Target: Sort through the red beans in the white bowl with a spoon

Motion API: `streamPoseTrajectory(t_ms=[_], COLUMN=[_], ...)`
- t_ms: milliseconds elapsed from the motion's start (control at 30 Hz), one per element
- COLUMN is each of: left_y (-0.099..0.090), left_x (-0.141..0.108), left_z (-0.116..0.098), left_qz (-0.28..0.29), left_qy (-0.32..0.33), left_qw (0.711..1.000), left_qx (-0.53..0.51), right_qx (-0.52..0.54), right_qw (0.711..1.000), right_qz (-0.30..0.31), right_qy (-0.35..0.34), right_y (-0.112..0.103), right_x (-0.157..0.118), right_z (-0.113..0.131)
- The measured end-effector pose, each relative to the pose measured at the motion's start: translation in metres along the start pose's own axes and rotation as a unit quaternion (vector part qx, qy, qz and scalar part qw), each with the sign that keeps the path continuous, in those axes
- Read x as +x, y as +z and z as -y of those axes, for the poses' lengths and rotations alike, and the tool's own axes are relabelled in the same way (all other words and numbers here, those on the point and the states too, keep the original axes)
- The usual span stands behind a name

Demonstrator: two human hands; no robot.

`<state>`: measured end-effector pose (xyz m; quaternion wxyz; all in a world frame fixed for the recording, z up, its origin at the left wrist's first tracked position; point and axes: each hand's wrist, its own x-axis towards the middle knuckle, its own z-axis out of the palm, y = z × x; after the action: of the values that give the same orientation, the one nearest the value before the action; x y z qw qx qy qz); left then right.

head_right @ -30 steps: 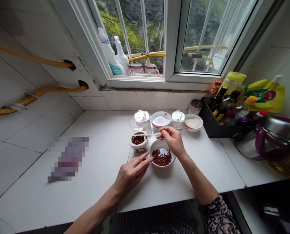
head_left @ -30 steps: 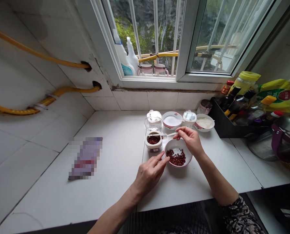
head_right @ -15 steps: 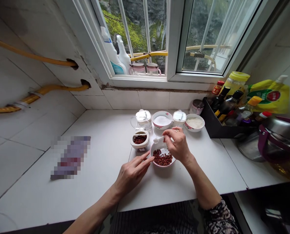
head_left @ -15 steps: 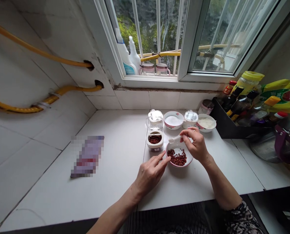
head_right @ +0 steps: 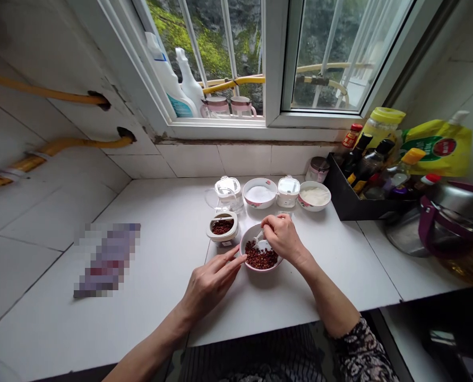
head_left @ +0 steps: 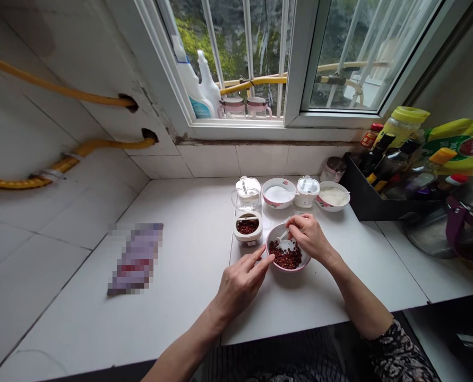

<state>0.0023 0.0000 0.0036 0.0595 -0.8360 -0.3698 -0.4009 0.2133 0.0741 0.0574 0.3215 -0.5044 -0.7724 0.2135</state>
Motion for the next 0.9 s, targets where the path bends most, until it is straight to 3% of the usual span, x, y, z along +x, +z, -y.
streamPoseTrajectory(t_ms=[233, 667, 900], left_y=[0.001, 0.0023, 0.002], left_x=[-0.001, -0.001, -0.0007], left_z=[0.0012, 0.0009, 0.0003], left_qz=[-0.001, -0.004, -0.006], left_qy=[0.004, 0.005, 0.005], left_qw=[1.0, 1.0, 1.0], left_qx=[0.001, 0.001, 0.005], right_qx=[0.076, 0.141, 0.283], right_qw=[0.996, 0.985, 0.947], right_qz=[-0.028, -0.025, -0.004], right_qy=[0.037, 0.093, 0.148], right_y=[-0.0111, -0.0077, -0.009], right_x=[0.0029, 0.0032, 0.0056], right_z=[-0.0007, -0.0035, -0.0063])
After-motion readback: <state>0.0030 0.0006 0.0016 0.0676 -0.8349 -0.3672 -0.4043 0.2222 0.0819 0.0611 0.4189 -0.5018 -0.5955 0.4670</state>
